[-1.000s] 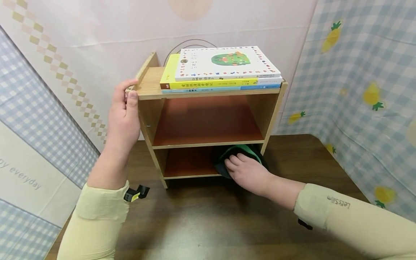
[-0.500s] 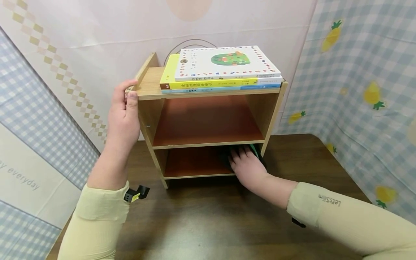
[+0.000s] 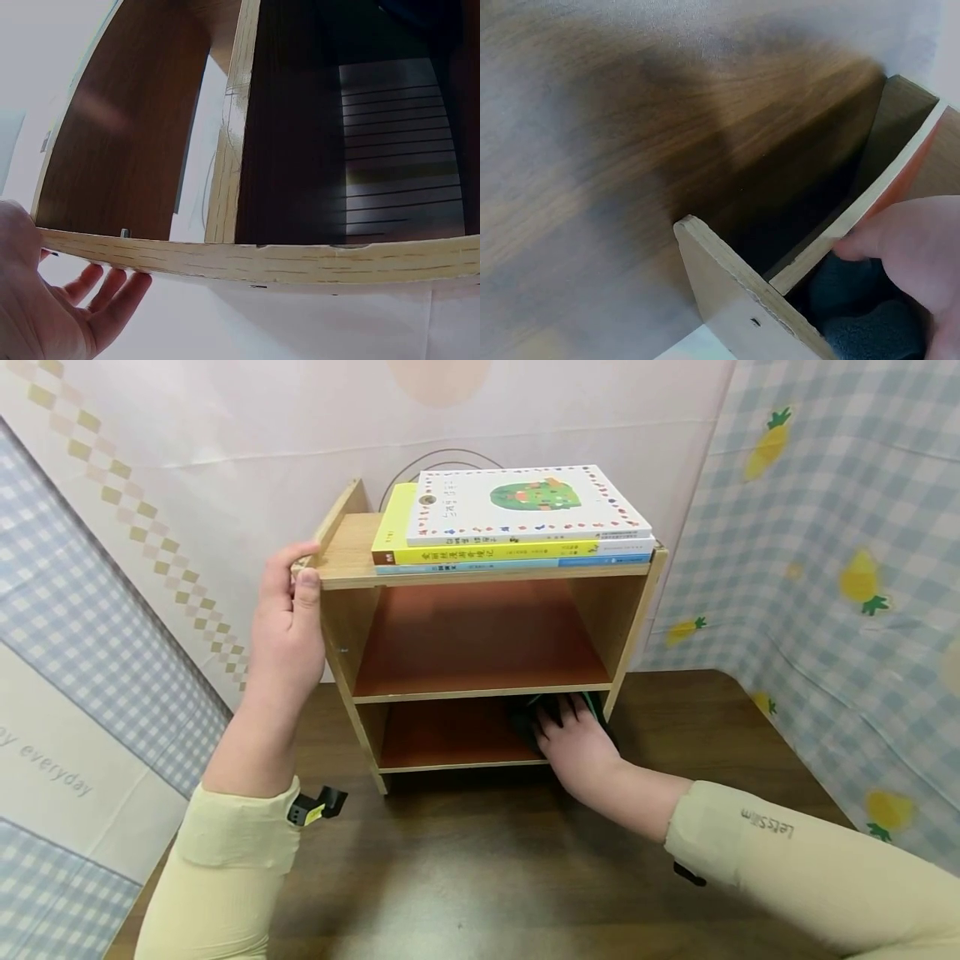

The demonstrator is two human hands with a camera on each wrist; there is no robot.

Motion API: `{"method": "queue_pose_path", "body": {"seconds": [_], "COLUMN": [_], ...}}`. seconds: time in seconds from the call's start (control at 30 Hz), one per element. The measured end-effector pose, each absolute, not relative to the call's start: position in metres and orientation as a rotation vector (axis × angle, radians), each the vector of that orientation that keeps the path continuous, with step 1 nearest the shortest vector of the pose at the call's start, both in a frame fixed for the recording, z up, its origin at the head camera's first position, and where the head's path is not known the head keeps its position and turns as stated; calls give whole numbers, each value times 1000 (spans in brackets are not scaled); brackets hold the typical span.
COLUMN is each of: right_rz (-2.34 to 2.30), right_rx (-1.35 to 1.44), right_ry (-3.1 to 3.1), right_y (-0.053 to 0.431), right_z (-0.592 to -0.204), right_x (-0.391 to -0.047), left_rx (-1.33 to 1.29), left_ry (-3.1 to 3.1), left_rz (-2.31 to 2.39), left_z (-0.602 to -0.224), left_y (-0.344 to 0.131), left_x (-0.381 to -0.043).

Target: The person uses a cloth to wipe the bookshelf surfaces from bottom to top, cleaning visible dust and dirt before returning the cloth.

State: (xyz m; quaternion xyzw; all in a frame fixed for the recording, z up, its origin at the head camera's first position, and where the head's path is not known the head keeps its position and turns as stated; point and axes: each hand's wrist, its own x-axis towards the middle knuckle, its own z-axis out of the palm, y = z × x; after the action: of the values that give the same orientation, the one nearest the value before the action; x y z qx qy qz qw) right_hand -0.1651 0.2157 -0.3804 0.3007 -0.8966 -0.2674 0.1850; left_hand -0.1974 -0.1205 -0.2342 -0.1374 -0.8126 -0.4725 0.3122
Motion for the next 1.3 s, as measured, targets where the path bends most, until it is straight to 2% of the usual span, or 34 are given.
{"method": "queue_pose_path", "body": {"seconds": [0.5, 1.3], "right_rz": [-454, 323], "right_rx": [824, 606], "right_ry": [-2425, -2756], "right_y": [213, 194], "right_z": [-397, -405], "right_x": [-175, -181], "left_rx": [-362, -349], "left_ry": [-2147, -2150], "left_rz": [-1247, -1269], "left_z": [-234, -234], "left_y": [-120, -119], "left_x": [-198, -196]}}
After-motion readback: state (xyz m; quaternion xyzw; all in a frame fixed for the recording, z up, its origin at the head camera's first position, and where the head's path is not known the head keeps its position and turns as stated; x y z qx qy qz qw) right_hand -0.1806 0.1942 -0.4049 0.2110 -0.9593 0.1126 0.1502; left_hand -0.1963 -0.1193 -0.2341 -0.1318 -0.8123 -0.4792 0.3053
